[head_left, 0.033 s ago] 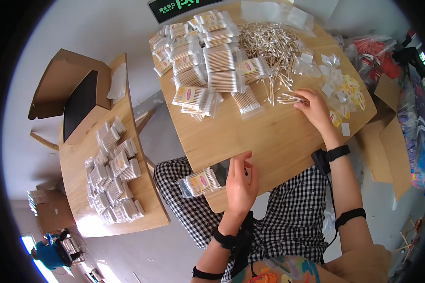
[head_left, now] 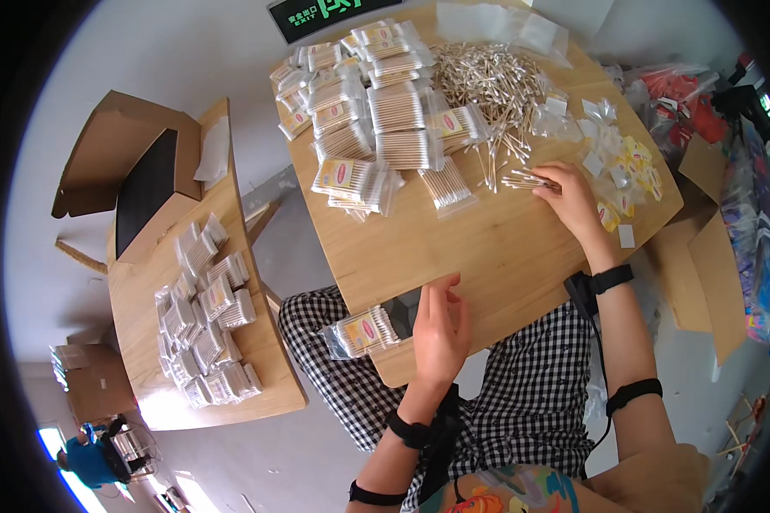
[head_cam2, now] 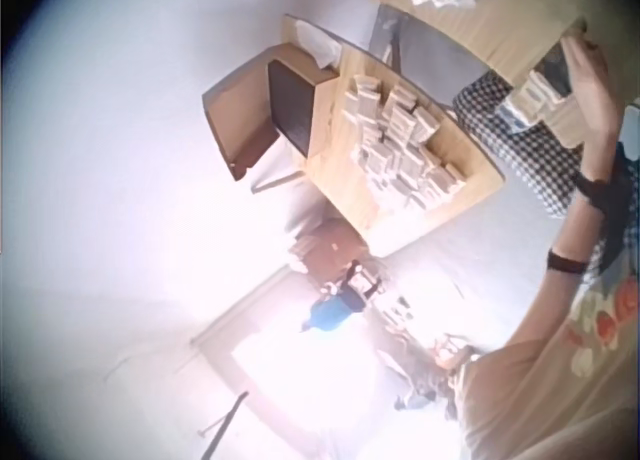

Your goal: The recorder is sorting and arranging cotton swabs into small plastic packages.

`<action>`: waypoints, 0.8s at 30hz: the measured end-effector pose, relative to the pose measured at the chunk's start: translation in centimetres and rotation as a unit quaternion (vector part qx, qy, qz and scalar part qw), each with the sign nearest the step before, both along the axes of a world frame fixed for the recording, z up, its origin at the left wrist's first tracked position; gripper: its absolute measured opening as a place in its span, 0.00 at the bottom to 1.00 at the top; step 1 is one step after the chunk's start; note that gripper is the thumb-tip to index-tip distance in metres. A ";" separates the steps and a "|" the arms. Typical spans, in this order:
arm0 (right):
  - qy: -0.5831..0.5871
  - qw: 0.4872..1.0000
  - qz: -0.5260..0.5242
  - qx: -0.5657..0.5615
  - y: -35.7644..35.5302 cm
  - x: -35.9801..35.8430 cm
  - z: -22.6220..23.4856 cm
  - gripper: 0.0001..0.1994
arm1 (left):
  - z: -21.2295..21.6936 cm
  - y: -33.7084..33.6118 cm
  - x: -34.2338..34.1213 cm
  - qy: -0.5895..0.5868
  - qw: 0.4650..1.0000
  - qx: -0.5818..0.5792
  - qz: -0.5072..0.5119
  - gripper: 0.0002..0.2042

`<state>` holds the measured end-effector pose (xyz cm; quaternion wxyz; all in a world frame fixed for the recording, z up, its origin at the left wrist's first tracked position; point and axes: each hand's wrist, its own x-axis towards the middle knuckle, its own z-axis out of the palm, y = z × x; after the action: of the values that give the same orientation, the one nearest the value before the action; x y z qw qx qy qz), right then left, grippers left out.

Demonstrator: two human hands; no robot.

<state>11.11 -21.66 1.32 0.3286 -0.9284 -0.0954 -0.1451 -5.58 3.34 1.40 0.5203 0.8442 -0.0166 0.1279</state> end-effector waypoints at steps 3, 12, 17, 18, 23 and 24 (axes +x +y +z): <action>-0.012 0.999 0.019 -0.049 -0.6 -0.6 -0.1 0.10 | -1.0 -0.8 0.9 0.007 1.000 0.022 -0.008 0.18; -0.033 0.972 0.222 -0.066 6.3 -8.5 0.9 0.10 | -1.2 -1.0 1.2 -0.037 0.987 0.155 -0.038 0.34; 0.051 0.968 0.245 0.014 7.1 -5.8 2.8 0.18 | -1.8 -0.9 1.4 -0.032 0.986 0.161 -0.043 0.34; 0.004 0.975 0.217 -0.041 6.6 -3.9 3.0 0.18 | -1.9 -0.9 1.4 -0.034 0.985 0.163 -0.045 0.33; -0.091 0.956 0.179 -0.213 5.3 2.9 1.9 0.17 | -1.7 -0.7 1.4 -0.041 0.982 0.174 -0.056 0.28; -0.095 0.951 0.185 -0.228 5.2 3.5 1.7 0.16 | -1.6 -0.6 1.4 -0.043 0.982 0.176 -0.059 0.27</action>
<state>14.58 -16.50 3.00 0.1185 -0.9264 -0.3272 -0.1436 -4.23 2.69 -0.24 0.3694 0.9137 -0.1107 0.1282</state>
